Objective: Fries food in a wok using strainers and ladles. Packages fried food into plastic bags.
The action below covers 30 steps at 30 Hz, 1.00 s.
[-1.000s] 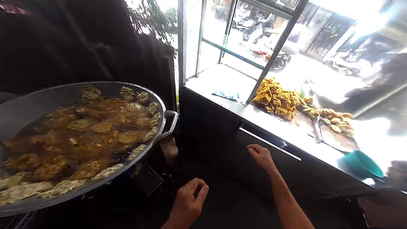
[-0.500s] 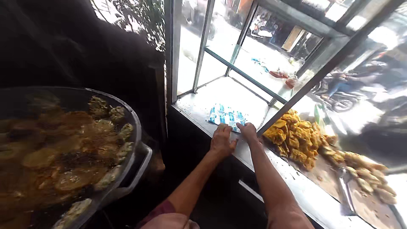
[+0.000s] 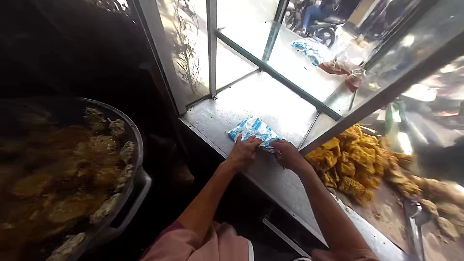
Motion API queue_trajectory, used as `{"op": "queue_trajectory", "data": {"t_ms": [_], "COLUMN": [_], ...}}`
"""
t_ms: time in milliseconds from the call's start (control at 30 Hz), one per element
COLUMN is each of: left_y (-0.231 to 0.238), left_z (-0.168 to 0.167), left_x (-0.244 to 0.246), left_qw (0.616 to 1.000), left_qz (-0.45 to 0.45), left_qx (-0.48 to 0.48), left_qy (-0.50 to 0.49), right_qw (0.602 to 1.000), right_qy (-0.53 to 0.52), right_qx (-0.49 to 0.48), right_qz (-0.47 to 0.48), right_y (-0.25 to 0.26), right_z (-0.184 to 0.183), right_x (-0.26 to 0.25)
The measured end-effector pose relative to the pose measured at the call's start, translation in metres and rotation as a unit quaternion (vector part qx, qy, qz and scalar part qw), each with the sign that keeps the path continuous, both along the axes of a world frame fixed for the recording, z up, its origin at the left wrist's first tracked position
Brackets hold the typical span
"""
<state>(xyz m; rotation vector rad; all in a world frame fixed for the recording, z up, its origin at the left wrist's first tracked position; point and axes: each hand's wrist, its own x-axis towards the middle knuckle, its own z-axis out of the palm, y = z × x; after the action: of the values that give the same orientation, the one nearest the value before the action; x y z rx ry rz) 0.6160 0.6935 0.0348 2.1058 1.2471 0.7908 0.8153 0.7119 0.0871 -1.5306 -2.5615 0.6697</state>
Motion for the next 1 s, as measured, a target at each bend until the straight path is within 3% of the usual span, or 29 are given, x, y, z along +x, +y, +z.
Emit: {"op": "queue_trajectory", "data": {"t_ms": [167,300,533,800,1000], "left_y": [-0.019,-0.037,-0.061,-0.069,-0.075], "left_z": [0.037,0.074,0.097,0.112,0.116], "left_x": [-0.021,-0.016,0.030,0.080,0.100], "left_qw": [0.995,0.990,0.970,0.948,0.937], "left_qz": [-0.012,-0.072,-0.166,-0.280,-0.320], "left_qx": [0.044,-0.009,-0.040,-0.026,-0.027], "left_qy": [-0.085,-0.121,-0.171,-0.147,-0.135], "right_qw": [0.994,0.977,0.969,0.946,0.891], "right_qy": [0.109,0.213,0.209,0.288,0.408], "right_qx": [0.031,-0.016,-0.129,-0.072,-0.079], "right_qz": [0.007,-0.026,0.016,-0.131,-0.184], "right_y": [-0.028,-0.049,-0.093,-0.143,-0.173], "right_z": [0.039,0.080,0.115,0.116,0.107], "right_x": [0.005,0.028,0.089,0.133,0.168]}}
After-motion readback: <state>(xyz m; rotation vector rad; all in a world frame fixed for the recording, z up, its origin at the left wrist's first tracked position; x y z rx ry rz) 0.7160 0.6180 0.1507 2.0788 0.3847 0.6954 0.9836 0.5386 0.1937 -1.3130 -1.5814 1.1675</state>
